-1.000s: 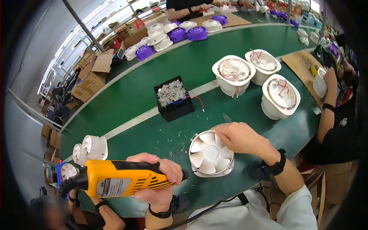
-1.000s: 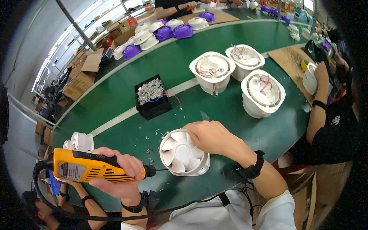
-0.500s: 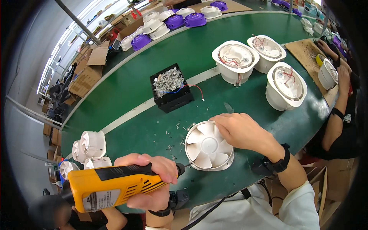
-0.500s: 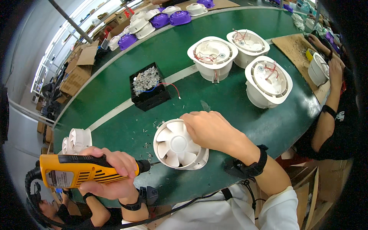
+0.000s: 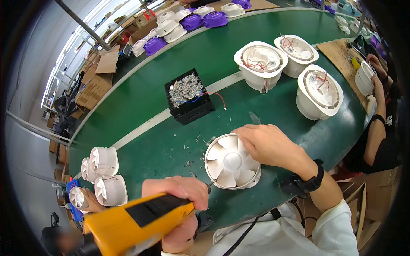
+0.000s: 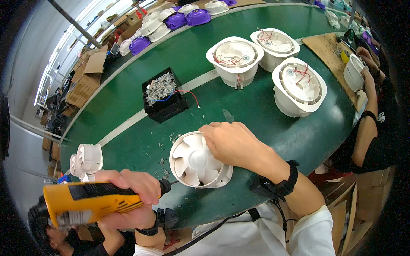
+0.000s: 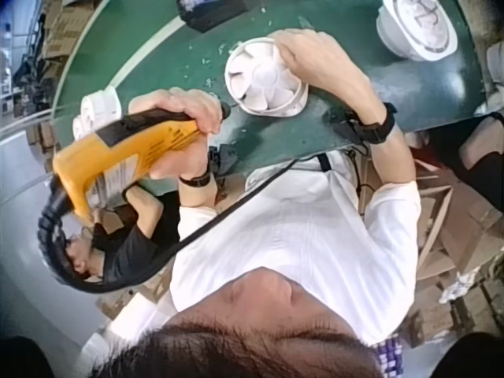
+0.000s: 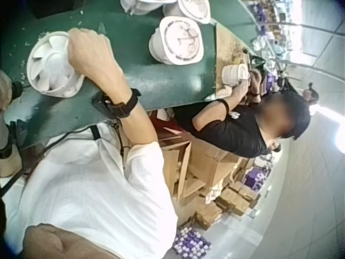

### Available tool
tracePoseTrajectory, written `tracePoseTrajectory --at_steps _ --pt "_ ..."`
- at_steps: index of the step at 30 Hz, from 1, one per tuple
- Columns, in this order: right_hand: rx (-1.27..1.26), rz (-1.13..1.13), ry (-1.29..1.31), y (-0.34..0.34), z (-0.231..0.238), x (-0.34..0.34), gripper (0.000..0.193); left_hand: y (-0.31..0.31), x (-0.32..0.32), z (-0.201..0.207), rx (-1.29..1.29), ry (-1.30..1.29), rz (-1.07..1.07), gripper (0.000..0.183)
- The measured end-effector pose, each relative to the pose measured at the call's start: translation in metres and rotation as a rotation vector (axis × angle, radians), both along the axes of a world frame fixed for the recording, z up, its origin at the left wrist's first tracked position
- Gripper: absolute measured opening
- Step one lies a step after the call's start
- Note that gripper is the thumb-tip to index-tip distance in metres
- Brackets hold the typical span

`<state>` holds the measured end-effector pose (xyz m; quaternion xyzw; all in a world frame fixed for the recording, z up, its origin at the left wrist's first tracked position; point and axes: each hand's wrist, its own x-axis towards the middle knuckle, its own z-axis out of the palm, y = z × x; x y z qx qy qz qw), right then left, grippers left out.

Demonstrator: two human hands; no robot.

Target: The person uses a yellow power drill to fasten screws into white plastic fan housings on a green assembly table. They repeatedly pick up a housing, align it, and drive screws into the center hub while other workers assemble similar units in the background.

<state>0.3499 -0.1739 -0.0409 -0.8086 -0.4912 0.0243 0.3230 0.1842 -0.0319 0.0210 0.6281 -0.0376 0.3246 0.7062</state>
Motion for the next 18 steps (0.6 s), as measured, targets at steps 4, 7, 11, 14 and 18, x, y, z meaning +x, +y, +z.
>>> tracePoseTrajectory --at_steps 4,7,11,14,18 --pt "-0.017 -0.008 0.010 0.001 0.003 0.001 0.013 0.010 0.009 -0.003 -0.092 -0.049 -0.005 0.074" --pt "-0.093 -0.030 0.053 0.000 0.006 0.000 0.018 0.018 0.014 -0.003 -0.140 -0.050 -0.008 0.075" --pt "-0.025 -0.114 0.018 0.003 0.003 -0.004 0.012 0.030 0.013 0.006 -0.088 -0.083 0.122 0.075" --pt "-0.084 -0.144 0.010 0.004 0.011 -0.002 0.014 0.041 0.009 0.012 -0.021 -0.174 0.138 0.072" --pt "-0.096 -0.103 -0.014 0.012 0.019 0.005 0.023 0.048 0.007 0.000 0.013 -0.117 0.171 0.071"
